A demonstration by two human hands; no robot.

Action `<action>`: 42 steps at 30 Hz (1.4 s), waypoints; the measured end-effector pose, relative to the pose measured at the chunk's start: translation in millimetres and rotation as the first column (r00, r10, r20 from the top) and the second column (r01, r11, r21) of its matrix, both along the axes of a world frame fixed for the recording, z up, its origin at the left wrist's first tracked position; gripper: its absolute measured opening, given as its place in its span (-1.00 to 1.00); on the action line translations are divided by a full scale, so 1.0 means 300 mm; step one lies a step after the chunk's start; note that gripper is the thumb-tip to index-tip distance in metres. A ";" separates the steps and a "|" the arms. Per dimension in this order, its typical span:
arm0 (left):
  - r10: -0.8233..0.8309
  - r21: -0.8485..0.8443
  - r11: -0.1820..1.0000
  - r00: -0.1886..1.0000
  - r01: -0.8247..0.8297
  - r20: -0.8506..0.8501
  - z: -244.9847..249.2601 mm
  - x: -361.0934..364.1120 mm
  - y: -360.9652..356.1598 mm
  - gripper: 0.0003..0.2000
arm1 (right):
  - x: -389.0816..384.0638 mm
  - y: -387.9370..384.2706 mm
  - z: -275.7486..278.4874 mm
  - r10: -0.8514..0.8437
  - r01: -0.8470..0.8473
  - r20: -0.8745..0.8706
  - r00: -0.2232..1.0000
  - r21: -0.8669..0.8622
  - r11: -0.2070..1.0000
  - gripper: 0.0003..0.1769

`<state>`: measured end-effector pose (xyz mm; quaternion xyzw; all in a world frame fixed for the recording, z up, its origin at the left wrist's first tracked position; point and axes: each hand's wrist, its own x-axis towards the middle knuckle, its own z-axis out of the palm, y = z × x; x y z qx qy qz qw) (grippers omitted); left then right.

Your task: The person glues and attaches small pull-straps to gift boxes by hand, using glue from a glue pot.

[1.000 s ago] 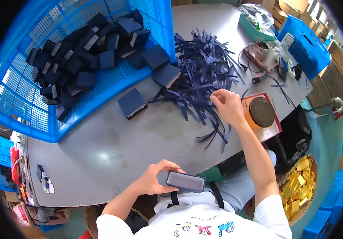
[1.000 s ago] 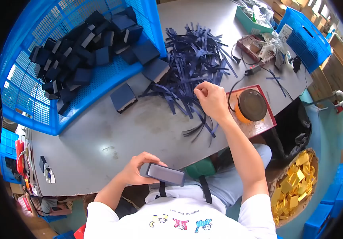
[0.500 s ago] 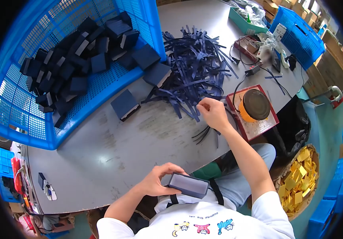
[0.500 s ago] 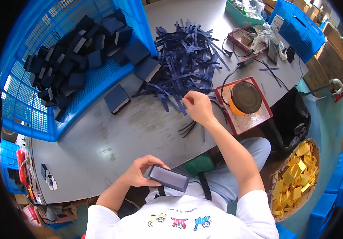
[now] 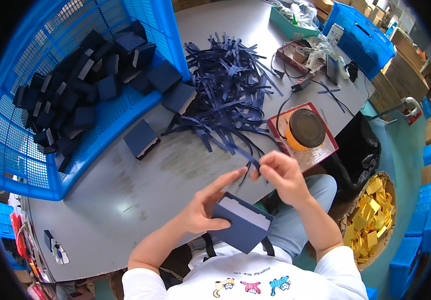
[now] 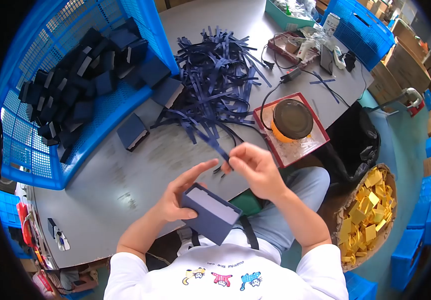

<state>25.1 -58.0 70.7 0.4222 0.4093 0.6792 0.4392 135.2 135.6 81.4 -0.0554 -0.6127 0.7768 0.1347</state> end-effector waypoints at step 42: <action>-0.514 -0.353 0.791 0.856 0.499 0.059 -0.222 0.037 0.340 -0.38 | 0.228 0.530 -0.095 -0.625 0.622 0.448 0.639 0.176 0.763 -0.76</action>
